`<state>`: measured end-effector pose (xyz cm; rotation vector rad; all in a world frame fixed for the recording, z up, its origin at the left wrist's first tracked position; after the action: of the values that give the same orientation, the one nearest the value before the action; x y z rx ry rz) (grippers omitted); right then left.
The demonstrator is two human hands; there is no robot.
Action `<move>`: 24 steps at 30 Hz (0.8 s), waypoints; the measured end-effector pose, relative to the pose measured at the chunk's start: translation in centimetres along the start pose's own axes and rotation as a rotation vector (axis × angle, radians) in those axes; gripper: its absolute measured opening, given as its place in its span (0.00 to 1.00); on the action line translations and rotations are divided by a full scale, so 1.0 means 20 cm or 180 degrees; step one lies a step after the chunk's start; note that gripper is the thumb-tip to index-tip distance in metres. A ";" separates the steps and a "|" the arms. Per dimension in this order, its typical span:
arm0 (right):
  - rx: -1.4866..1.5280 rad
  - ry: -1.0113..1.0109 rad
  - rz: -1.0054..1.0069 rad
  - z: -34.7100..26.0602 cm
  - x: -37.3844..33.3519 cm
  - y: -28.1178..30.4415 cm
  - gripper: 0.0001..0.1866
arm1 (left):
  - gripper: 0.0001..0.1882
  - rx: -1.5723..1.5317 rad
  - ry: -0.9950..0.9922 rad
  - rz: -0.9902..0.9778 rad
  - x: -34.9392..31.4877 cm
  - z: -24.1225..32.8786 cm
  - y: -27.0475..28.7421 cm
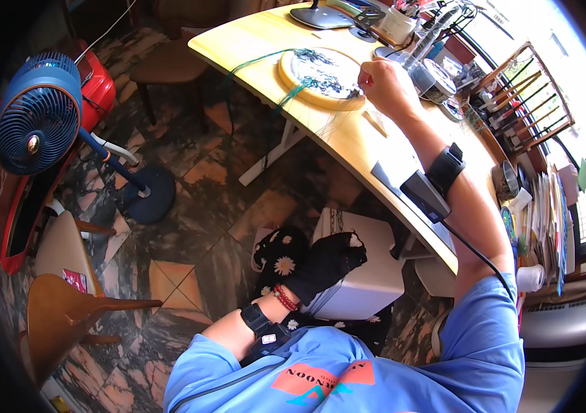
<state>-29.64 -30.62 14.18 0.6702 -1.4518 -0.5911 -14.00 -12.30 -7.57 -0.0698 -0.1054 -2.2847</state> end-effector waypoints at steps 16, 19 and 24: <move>0.1105 -0.1635 -0.0183 0.18 -0.06 -0.13 0.03 | 0.18 0.0020 -0.0259 0.0060 -0.02 0.02 -0.01; 0.1388 -0.1780 0.0244 0.22 -0.08 -0.07 0.03 | 0.18 0.0002 -0.0080 0.0080 -0.02 0.00 -0.02; 0.1558 -0.1917 0.0365 0.24 -0.12 -0.07 0.03 | 0.18 0.0200 -0.0084 0.0041 -0.02 0.04 -0.01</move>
<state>-34.54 -30.02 11.53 0.8183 -2.2240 -0.3558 -13.92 -11.76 -6.77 -0.0676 -0.1897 -2.2663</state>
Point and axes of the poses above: each hand's wrist, its own x-axis towards the middle knuckle, its own y-axis out of the back of the hand, z = x × y, the point moved 10 cm from there along x, towards the middle knuckle, and after that the axes turned 12 degrees about z, right-handed, at the moved point
